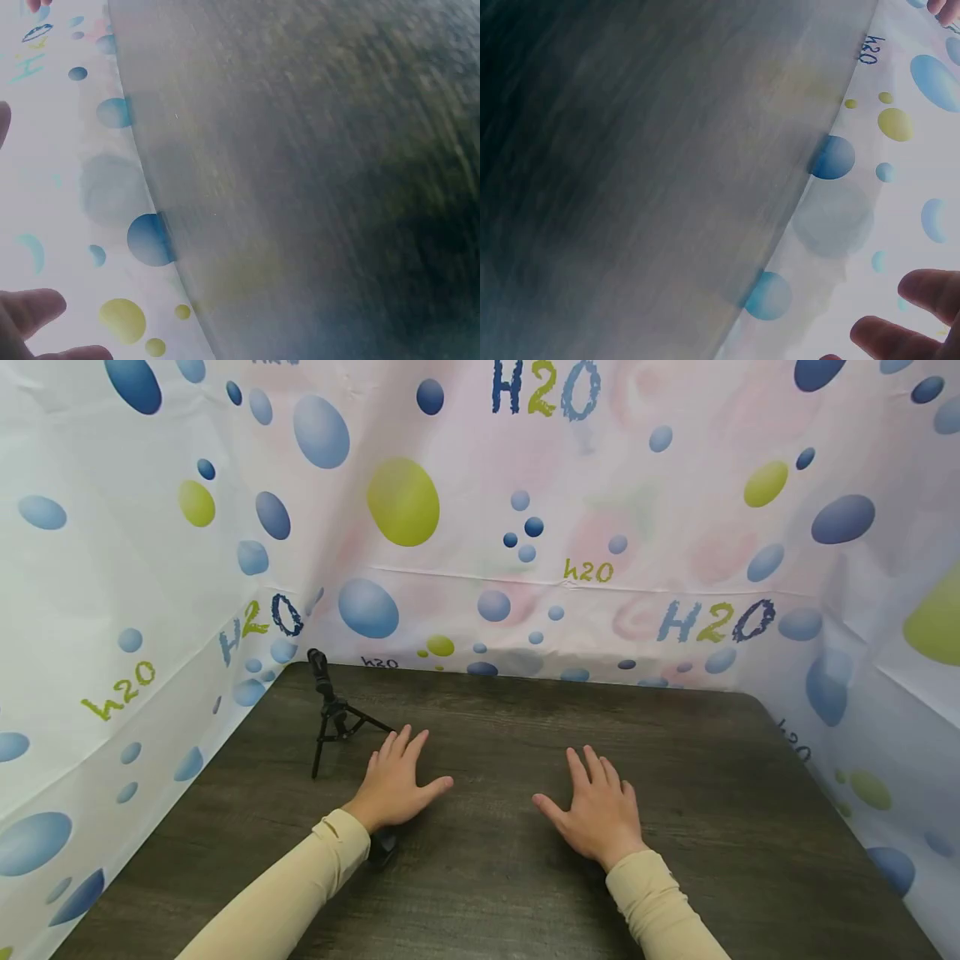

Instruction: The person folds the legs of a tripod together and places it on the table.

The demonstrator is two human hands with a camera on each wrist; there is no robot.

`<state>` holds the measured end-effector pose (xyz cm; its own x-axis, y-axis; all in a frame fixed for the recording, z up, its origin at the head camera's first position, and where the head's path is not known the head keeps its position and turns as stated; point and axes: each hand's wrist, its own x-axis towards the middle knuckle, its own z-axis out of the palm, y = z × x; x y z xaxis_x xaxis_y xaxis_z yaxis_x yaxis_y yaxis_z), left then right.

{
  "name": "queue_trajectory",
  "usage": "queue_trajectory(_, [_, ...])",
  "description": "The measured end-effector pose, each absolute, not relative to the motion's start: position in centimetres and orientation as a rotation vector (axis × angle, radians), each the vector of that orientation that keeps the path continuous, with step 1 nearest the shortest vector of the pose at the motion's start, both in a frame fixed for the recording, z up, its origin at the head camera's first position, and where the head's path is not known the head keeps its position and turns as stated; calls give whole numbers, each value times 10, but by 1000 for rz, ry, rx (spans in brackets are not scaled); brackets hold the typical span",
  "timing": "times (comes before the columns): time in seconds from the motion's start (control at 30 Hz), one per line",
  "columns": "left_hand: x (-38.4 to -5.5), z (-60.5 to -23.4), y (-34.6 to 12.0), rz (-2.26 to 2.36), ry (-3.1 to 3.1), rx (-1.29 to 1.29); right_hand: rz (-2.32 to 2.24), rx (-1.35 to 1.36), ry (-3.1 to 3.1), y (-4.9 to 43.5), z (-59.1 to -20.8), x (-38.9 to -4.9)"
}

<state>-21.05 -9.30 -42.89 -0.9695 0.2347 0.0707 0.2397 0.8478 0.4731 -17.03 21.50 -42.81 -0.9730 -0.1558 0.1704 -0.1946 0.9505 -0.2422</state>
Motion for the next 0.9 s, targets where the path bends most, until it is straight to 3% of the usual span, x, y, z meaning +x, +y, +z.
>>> queue_trajectory(0.4, [-213,-426,-100,-1087,-2829,-310,798,254,-2941,205,-423,-175])
queue_trajectory(0.9, [-213,-425,-109,-1222,-2668,-226,920,332,-2871,191,-419,-185])
